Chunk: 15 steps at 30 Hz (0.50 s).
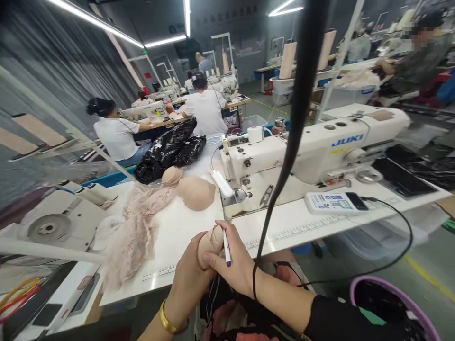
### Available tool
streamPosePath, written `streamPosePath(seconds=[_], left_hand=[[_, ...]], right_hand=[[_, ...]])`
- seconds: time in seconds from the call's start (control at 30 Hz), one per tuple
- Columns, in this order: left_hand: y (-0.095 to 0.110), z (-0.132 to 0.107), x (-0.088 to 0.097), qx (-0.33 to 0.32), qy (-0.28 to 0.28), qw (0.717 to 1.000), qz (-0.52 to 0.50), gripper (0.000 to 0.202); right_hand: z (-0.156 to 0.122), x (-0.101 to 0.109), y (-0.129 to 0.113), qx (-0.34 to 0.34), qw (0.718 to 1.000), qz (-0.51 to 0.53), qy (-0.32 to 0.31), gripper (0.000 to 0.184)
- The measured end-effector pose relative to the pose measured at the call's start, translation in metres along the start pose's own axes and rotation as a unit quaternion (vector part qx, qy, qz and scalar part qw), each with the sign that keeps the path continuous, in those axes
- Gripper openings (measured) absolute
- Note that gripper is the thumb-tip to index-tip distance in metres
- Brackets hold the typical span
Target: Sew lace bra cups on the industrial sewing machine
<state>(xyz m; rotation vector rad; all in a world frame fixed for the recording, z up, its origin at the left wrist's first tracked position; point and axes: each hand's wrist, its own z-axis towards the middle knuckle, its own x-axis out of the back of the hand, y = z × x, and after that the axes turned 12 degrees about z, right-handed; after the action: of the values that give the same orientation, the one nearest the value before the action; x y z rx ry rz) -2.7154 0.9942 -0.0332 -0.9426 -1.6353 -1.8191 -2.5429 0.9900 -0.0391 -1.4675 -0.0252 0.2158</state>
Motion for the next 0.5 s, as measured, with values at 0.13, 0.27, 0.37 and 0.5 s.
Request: streamPosePath(seconds=[0.13,0.27,0.37,0.5], left_hand=[[0.013,-0.044,-0.02,0.076,-0.087,0.946,-0.304,0.092],[0.011,-0.068,-0.016,0.152,-0.234,0.769,-0.576,0.067],[0.006,-0.073,-0.012,0.183,-0.268,0.7,-0.636,0.061],[0.008,-0.074,-0.019,0.236,-0.235,0.691,-0.641,0.076]], right_hand=[[-0.036,0.014,-0.016,-0.042,0.999,0.022,-0.004,0.064],[-0.061,0.032,-0.024,-0.105,0.988,0.107,-0.03,0.063],[-0.072,0.038,-0.018,-0.121,0.982,0.145,-0.03,0.065],[-0.08,0.036,-0.006,-0.114,0.979,0.17,-0.018,0.057]])
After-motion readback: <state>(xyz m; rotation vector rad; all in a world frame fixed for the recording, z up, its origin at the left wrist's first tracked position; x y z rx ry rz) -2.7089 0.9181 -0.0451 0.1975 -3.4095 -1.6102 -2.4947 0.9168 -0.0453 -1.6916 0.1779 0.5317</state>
